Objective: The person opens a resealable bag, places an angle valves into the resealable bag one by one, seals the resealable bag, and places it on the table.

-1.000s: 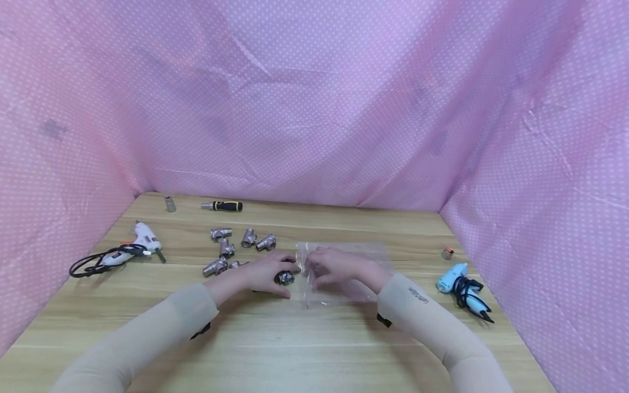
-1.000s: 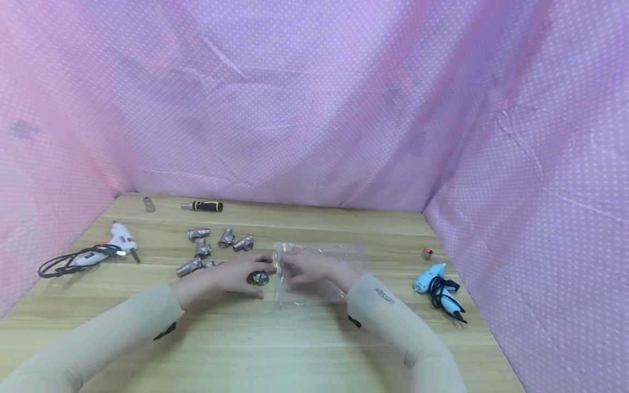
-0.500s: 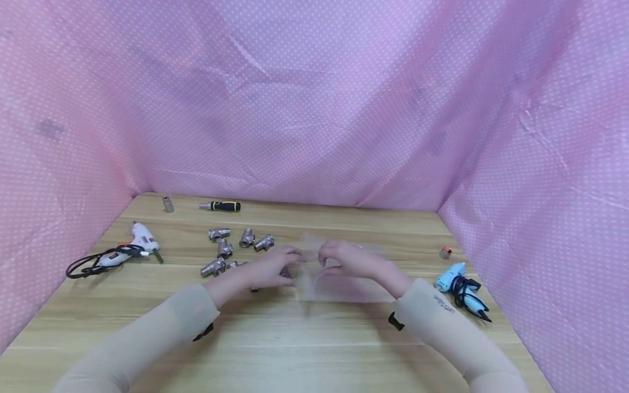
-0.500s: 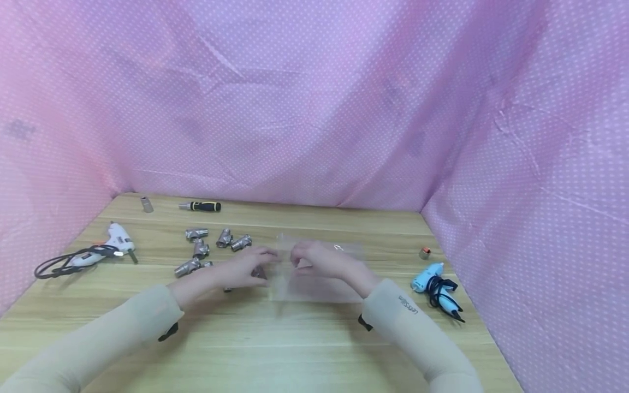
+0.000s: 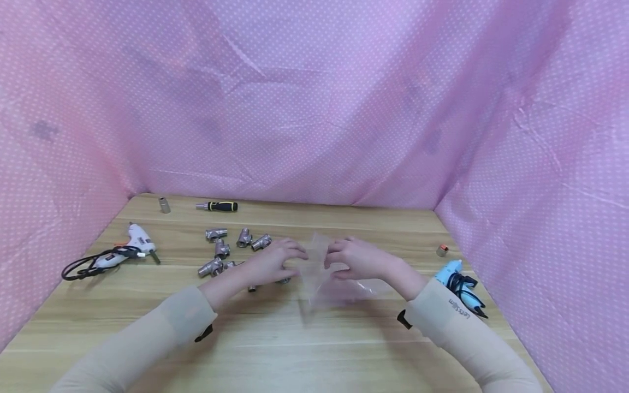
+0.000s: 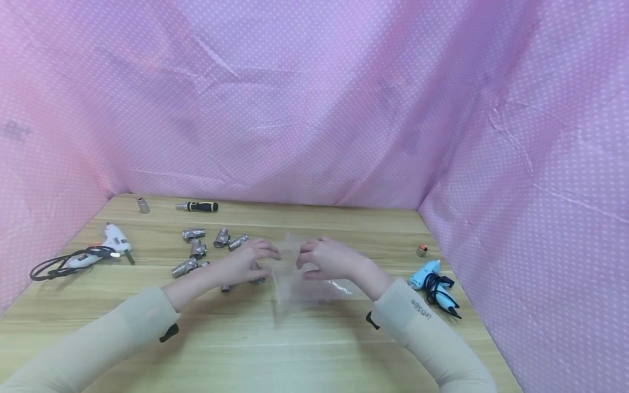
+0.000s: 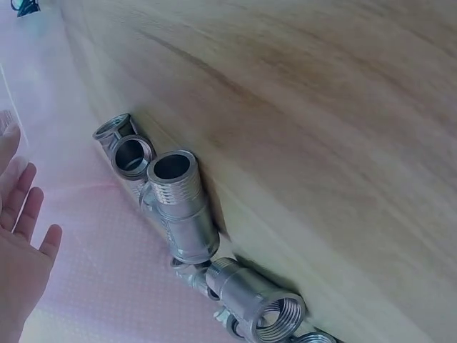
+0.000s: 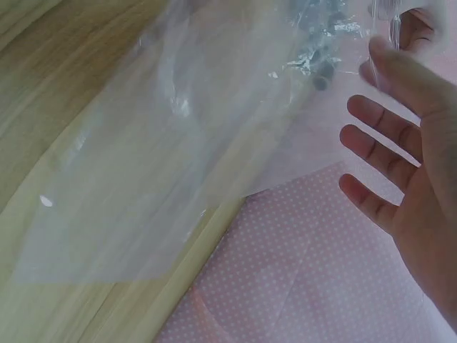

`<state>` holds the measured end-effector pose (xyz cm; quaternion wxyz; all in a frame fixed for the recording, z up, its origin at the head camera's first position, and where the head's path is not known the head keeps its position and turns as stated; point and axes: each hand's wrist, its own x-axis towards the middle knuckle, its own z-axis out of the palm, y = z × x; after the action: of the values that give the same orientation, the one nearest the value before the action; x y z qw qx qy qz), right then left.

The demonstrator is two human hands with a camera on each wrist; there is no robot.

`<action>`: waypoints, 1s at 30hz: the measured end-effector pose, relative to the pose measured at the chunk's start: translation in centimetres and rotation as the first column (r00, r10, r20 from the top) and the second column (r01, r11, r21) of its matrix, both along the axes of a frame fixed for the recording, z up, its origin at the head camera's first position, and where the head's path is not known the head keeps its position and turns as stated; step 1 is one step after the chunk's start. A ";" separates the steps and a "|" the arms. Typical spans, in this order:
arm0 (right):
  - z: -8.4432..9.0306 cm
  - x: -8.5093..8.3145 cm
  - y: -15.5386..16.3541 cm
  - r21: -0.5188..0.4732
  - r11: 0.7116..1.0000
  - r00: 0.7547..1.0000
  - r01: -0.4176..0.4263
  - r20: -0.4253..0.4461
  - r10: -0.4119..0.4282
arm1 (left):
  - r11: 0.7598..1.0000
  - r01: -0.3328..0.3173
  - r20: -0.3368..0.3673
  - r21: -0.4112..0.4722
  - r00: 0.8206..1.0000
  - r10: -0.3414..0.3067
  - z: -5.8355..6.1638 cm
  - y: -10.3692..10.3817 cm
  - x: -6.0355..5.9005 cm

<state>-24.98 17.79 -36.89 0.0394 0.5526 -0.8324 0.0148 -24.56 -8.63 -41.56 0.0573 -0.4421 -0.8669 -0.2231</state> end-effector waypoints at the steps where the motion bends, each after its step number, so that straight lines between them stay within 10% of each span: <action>1: 0.1 0.1 0.1 -0.002 1.000 1.000 0.008 -0.015 -0.008 | 1.000 0.000 -0.006 0.003 1.000 0.000 0.0 0.0 0.0; 8: 1.4 0.7 1.6 -0.102 0.995 0.994 0.009 -0.106 -0.020 | 0.998 0.025 -0.086 0.059 0.996 -0.020 -0.4 -0.3 -0.1; 18: 2.5 0.8 3.7 -0.284 0.959 0.994 0.006 -0.107 -0.038 | 0.993 -0.048 0.001 0.111 0.999 0.048 -0.2 -0.6 0.3; 30: 1.4 1.1 2.6 -0.558 0.789 0.943 0.257 -0.034 -0.331 | 0.992 -0.102 0.030 0.080 0.995 0.100 0.0 0.4 1.5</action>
<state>-23.93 20.41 -35.52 0.2511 0.3812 -0.8648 0.2091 -23.05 -8.18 -41.55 0.0752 -0.3919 -0.8790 -0.2610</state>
